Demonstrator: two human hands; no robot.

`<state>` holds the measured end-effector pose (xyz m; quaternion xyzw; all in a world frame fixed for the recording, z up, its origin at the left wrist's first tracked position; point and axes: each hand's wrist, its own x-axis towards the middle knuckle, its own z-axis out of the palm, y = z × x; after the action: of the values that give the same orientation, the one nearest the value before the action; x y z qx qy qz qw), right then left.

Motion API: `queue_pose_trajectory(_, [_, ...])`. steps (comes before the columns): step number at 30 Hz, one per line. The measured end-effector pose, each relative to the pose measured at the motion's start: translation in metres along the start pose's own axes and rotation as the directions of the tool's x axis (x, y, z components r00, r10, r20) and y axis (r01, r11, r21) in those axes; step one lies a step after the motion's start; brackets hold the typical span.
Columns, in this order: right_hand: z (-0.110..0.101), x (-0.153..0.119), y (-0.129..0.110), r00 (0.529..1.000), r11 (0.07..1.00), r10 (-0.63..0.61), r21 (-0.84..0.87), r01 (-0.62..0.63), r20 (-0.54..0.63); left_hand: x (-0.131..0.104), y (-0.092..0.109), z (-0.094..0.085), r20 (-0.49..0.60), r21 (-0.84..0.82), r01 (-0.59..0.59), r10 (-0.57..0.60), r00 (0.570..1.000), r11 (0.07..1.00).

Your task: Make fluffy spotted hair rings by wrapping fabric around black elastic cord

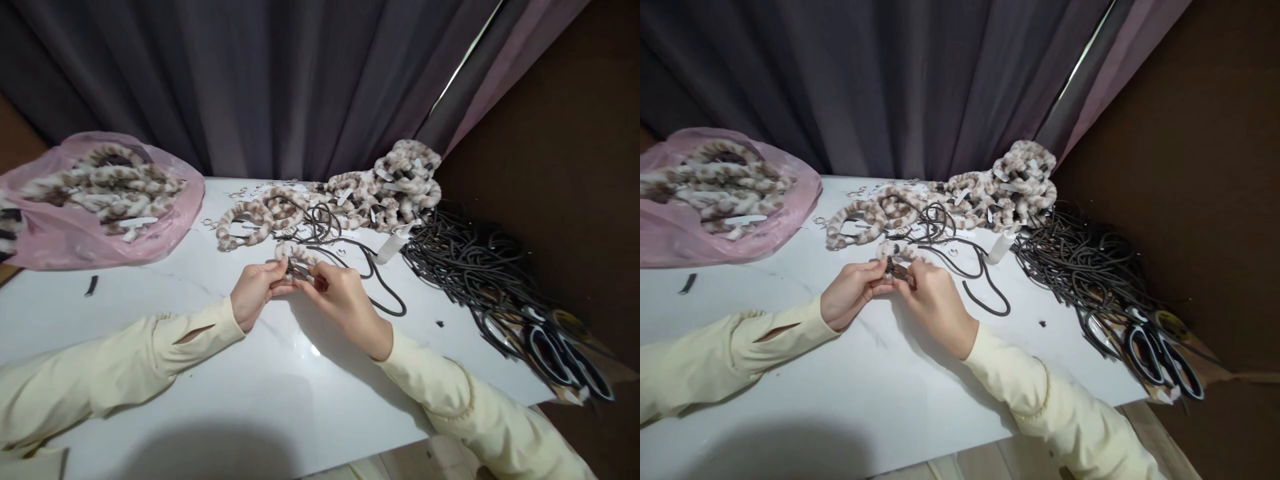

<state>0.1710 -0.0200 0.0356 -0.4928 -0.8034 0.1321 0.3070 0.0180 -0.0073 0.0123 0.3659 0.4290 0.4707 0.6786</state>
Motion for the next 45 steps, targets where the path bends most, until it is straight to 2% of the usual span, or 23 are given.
queue_pose_trajectory(9, [-0.014, -0.002, 0.003, 0.999, 0.998, -0.038, -0.06, 0.037, -0.024, 0.005, 0.003, 0.0, 0.025, 0.049, 0.038, -0.04, 0.999, 0.998])
queue_pose_trajectory(19, [-0.011, -0.004, 0.0, 0.996, 0.997, -0.046, -0.065, 0.051, 0.081, 0.003, 0.003, 0.0, 0.042, 0.064, 0.046, -0.049, 0.998, 0.997])
queue_pose_trajectory(45, [-0.007, -0.006, 0.001, 0.994, 0.984, -0.083, -0.15, 0.093, 0.074, 0.003, 0.003, -0.001, 0.065, 0.063, 0.061, -0.065, 0.996, 0.996])
